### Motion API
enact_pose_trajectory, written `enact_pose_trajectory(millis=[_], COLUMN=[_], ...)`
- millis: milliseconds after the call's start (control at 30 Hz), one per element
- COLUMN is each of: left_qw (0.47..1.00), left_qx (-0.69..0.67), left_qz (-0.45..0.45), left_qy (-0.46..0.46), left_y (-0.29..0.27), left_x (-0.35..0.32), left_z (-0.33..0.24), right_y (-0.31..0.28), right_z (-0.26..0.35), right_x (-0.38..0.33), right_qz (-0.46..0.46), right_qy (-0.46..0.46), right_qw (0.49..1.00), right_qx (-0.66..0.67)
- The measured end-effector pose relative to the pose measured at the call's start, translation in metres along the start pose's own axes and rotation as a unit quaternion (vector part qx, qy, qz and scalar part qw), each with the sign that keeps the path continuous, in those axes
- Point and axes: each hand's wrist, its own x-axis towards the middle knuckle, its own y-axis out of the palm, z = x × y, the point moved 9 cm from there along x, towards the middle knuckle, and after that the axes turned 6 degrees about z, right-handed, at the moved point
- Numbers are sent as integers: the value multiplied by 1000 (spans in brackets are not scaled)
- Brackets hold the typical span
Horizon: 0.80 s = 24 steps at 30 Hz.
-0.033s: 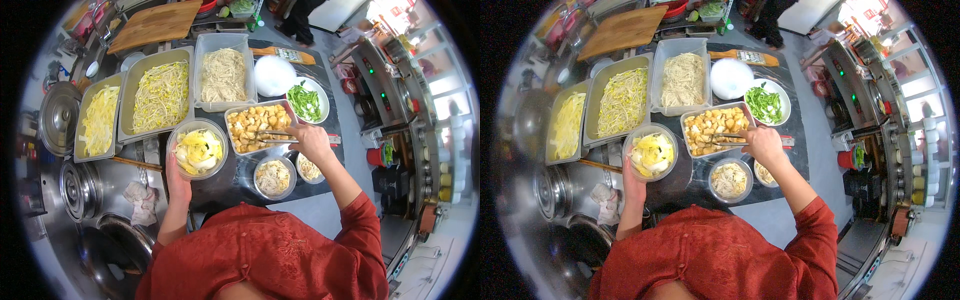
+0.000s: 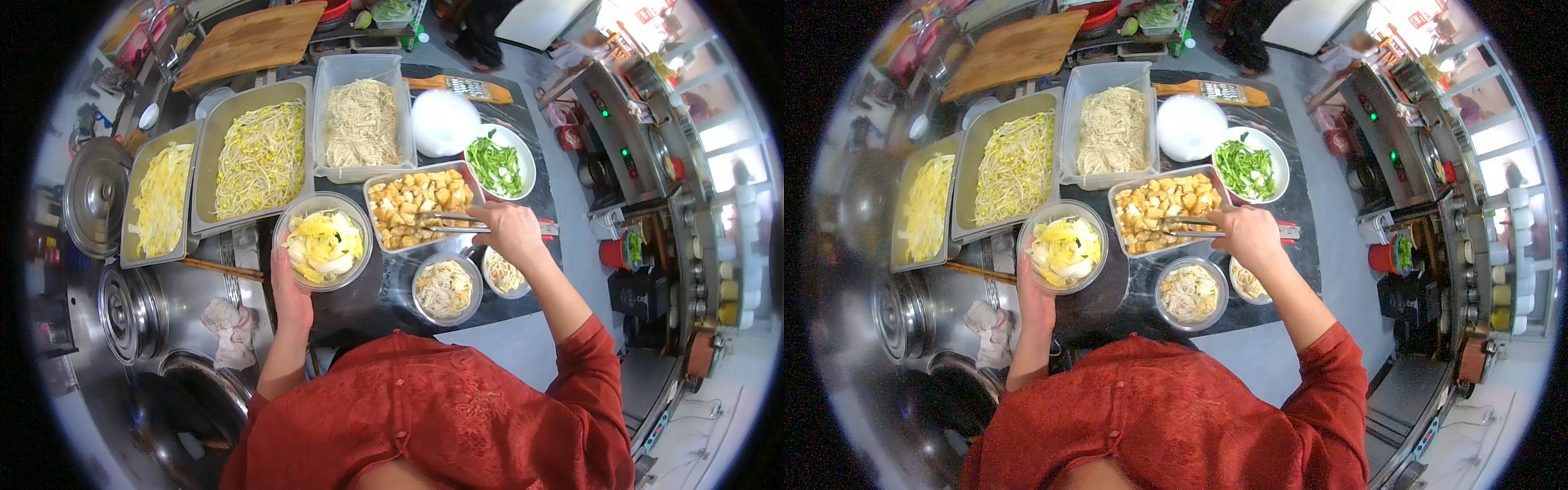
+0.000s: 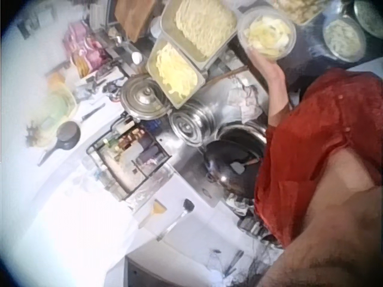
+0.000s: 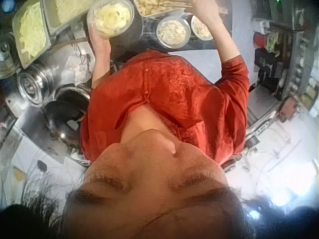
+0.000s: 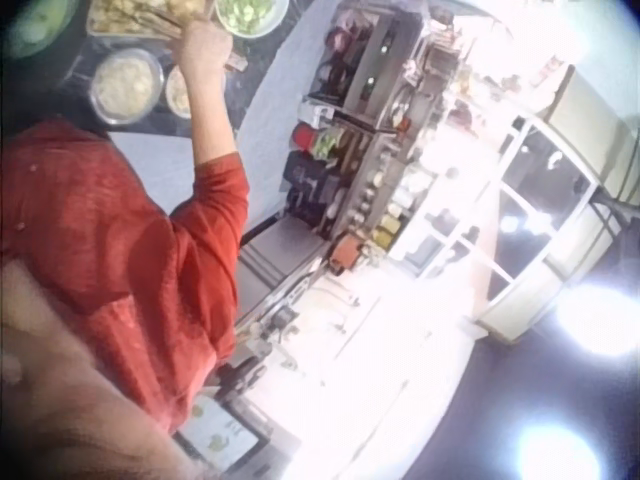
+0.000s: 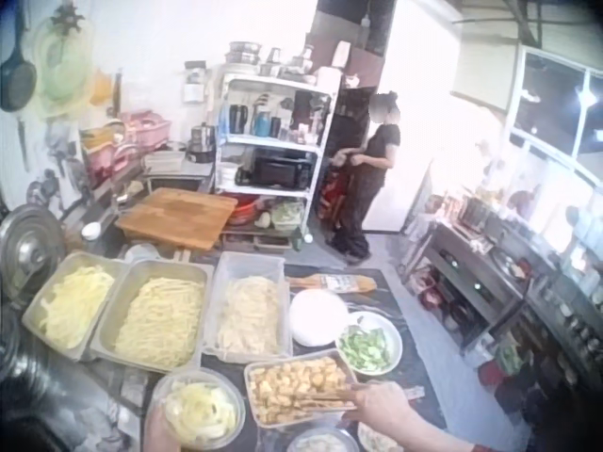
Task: The person assembles multiple small plastic containers with various prepared ingredients. Using tongs, they transfer bean sprouts, shredded cabbage, green vegetables, and fried tofu from metal trays into the containers, then place the filled containers on the counter.
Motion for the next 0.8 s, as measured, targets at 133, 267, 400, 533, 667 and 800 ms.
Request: enact_pose_trajectory(millis=[133,267,400,533,667,800], left_qw=[999,998,994,995,997,999], left_qx=[25,52,-6,-16,-50,-27], left_qz=[-17,-8,96,79,46,25], left_qy=[17,23,-45,-63,-31,-6], left_y=[15,48,98,101,72,42], left_x=[10,24,32,35,43,37], left_z=[16,32,50,50,37,23], right_y=[-39,-76,-100,-111,-54,-14], right_z=[-27,-25,-13,-39,-39,-32], right_x=[-34,-56,-68,-72,-39,-14], right_qz=[-74,-101,-124,-128,-10,17], right_qy=[25,17,-9,50,20,4], right_qw=[995,989,987,988,999,999], right_qx=[65,109,106,66,-39,-48])
